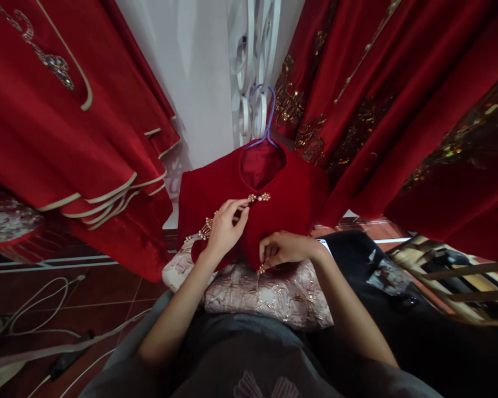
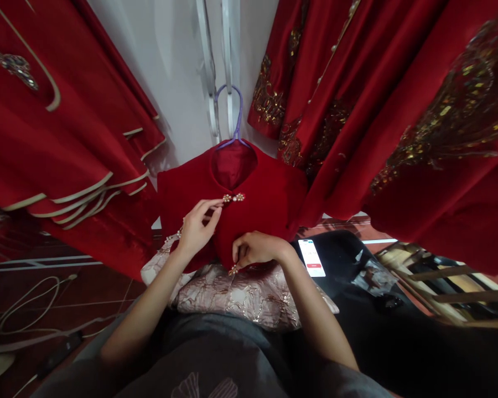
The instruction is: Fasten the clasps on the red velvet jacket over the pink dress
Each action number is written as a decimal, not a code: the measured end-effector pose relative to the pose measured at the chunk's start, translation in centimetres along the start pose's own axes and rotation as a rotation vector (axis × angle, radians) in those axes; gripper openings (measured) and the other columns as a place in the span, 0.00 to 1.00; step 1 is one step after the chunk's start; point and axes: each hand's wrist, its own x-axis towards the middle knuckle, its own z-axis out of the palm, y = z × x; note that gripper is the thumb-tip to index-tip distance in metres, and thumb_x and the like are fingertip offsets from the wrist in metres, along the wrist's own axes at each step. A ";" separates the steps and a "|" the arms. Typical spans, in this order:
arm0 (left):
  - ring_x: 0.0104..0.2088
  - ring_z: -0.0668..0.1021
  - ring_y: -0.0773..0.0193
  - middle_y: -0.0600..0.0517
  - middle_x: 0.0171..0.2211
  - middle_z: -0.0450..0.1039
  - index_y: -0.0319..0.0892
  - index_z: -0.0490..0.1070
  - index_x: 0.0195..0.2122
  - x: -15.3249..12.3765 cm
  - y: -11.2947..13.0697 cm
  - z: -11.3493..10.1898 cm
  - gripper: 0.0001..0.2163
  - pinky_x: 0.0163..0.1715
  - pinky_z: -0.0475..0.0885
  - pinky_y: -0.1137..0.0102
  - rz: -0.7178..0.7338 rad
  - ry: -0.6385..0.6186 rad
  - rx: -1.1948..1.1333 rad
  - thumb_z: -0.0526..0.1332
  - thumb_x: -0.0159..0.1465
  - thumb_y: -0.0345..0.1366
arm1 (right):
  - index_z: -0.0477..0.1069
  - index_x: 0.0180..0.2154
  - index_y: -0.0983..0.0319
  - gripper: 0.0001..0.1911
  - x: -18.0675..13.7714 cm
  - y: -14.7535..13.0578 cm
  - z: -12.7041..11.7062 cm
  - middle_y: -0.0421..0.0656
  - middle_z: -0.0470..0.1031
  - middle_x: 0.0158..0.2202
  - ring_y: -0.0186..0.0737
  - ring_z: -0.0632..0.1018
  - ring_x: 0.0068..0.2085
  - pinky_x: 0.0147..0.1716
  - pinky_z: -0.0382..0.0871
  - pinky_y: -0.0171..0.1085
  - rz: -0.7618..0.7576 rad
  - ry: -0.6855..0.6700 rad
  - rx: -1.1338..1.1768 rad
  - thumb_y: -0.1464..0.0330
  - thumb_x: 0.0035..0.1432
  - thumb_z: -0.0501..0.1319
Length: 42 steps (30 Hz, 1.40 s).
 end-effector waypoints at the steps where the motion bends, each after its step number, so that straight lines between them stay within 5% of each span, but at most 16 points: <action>1: 0.47 0.74 0.60 0.46 0.48 0.71 0.44 0.70 0.53 0.7 0.3 -0.1 0.15 0.45 0.72 0.67 0.097 -0.025 0.101 0.52 0.69 0.40 | 0.77 0.34 0.62 0.06 -0.2 0.0 -0.2 0.40 0.81 0.30 0.35 0.80 0.32 0.33 0.70 0.32 0.007 -0.010 -0.013 0.71 0.50 0.66; 5: 0.48 0.69 0.55 0.43 0.46 0.67 0.40 0.68 0.54 3.4 0.2 0.1 0.15 0.50 0.69 0.59 0.372 -0.085 0.457 0.53 0.69 0.37 | 0.80 0.36 0.60 0.07 -0.8 0.1 -0.6 0.41 0.82 0.34 0.35 0.80 0.34 0.37 0.70 0.33 0.020 0.008 -0.046 0.68 0.54 0.64; 9: 0.45 0.68 0.55 0.42 0.44 0.67 0.36 0.71 0.46 5.0 0.1 0.5 0.12 0.45 0.69 0.61 0.498 -0.118 0.632 0.54 0.68 0.36 | 0.79 0.43 0.59 0.12 -1.2 -0.1 -1.0 0.41 0.82 0.40 0.37 0.80 0.38 0.40 0.70 0.34 0.026 0.061 -0.045 0.64 0.58 0.63; 26: 0.47 0.70 0.54 0.44 0.44 0.71 0.40 0.71 0.41 6.0 0.4 0.7 0.08 0.51 0.60 0.56 0.471 -0.160 0.622 0.56 0.67 0.36 | 0.78 0.46 0.57 0.13 -1.2 -0.3 -0.9 0.40 0.82 0.42 0.38 0.80 0.41 0.43 0.70 0.35 0.048 0.081 -0.089 0.65 0.60 0.61; 33: 0.45 0.72 0.59 0.49 0.36 0.75 0.43 0.72 0.44 6.3 0.1 0.5 0.10 0.61 0.52 0.53 0.575 -0.221 0.587 0.51 0.69 0.34 | 0.77 0.46 0.60 0.13 -1.0 -0.4 -0.7 0.42 0.82 0.41 0.38 0.80 0.41 0.43 0.71 0.36 0.047 0.093 -0.071 0.64 0.60 0.61; 39: 0.39 0.74 0.60 0.50 0.33 0.76 0.43 0.73 0.41 6.2 0.5 0.2 0.14 0.62 0.52 0.54 0.452 -0.197 0.484 0.48 0.70 0.39 | 0.76 0.40 0.61 0.11 -0.3 -0.5 -0.7 0.43 0.81 0.36 0.37 0.80 0.38 0.42 0.74 0.37 -0.115 0.294 0.100 0.63 0.60 0.60; 42: 0.37 0.75 0.58 0.47 0.34 0.76 0.40 0.72 0.46 5.7 0.6 -0.1 0.16 0.60 0.53 0.53 0.362 -0.097 0.517 0.48 0.70 0.40 | 0.71 0.41 0.62 0.15 1.6 -1.1 -0.9 0.45 0.78 0.36 0.37 0.79 0.38 0.42 0.76 0.38 -0.177 0.578 0.265 0.57 0.62 0.57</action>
